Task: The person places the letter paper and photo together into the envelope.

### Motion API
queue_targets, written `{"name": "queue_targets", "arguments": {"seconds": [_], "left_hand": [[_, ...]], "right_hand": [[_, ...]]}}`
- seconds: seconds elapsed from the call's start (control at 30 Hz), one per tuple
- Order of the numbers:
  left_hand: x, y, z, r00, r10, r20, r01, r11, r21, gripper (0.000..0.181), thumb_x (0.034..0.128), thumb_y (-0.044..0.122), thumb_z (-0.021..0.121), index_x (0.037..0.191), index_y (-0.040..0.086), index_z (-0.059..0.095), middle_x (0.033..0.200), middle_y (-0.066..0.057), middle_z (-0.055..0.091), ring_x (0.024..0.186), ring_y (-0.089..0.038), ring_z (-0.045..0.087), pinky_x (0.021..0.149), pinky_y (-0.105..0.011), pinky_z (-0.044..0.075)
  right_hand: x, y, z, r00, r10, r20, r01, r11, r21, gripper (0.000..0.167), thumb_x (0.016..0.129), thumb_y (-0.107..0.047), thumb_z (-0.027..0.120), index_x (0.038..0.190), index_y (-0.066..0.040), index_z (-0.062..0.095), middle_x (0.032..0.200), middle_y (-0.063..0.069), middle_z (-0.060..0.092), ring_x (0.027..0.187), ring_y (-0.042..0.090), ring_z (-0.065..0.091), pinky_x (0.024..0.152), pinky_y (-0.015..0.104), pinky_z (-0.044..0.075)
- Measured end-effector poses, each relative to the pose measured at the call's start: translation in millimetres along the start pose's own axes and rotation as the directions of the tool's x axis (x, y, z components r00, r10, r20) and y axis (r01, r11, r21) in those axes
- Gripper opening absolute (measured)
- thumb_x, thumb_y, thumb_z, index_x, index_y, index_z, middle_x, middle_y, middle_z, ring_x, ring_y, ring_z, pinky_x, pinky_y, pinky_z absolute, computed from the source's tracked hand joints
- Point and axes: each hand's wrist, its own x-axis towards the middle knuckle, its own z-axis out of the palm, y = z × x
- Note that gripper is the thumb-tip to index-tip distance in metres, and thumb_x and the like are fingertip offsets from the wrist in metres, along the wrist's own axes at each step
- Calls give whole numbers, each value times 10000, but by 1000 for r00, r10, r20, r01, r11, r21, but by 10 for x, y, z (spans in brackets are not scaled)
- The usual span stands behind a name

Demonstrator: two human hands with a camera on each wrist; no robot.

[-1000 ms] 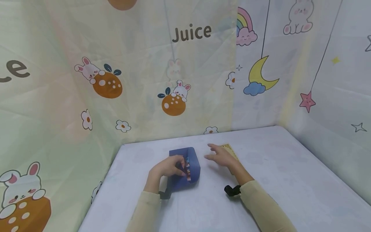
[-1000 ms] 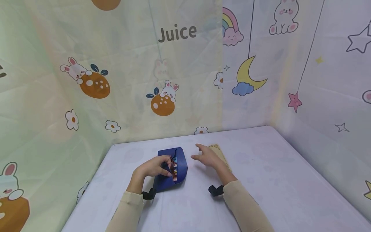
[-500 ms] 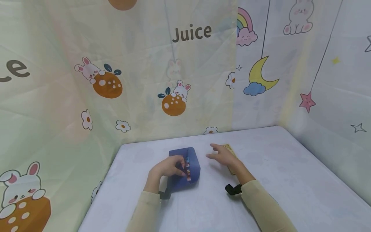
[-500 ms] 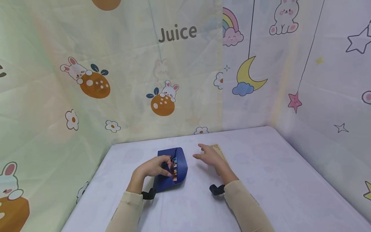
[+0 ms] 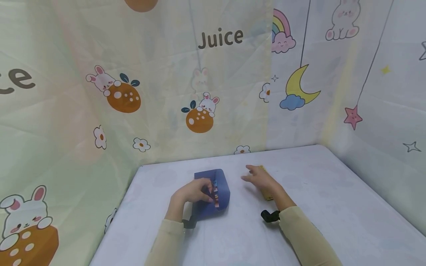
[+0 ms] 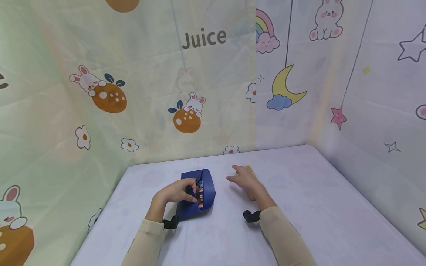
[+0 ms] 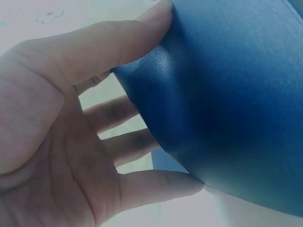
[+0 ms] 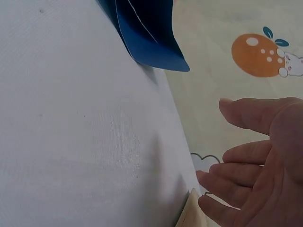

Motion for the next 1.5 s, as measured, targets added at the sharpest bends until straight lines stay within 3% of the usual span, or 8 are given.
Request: {"name": "queue_targets", "arguments": {"seconds": [0.47,0.7,0.9,1.03,1.5], "left_hand": [[-9,31,-17,999,-34,10,34,999,8,304,808,200,892,969,193,634,1014,55,626,944,-167,563,833,-384,478],[1,32,-22,1000,-11,0,11,1000,13,308,806,204,893,964,183,630,1010,54,632,943,-158,564,828,-373,482],[0,23,-10,999,-35,13,35,999,5,308,806,202,893,973,192,634,1016,55,627,949,-164,566,830,-374,482],[-10,28,-3,998,-59,22,59,998,-5,297,814,203,888,976,201,638,1020,55,621,956,-171,566,842,-386,479],[-16,45,-16,999,-34,10,34,999,8,300,810,209,892,968,187,637,1007,48,633,947,-171,563,840,-394,476]], "right_hand": [[-81,31,-123,999,33,-18,-33,999,16,777,1016,-421,630,1608,-29,316,1662,268,291,1558,472,210,1231,643,196],[-85,36,-164,999,36,-26,-36,999,11,761,1022,-397,624,1607,-22,313,1649,275,312,1537,473,271,1215,647,244],[-97,61,-197,998,55,-41,-56,998,-17,785,1013,-417,625,1606,-14,307,1636,288,325,1506,481,317,1203,655,261],[-101,104,-209,998,53,-39,-54,998,-23,800,1010,-425,629,1602,4,303,1635,297,318,1505,493,309,1203,656,258],[-99,156,-265,998,47,-52,-50,996,-70,766,1030,-365,614,1594,38,290,1629,316,312,1514,504,287,1208,650,253]]}}
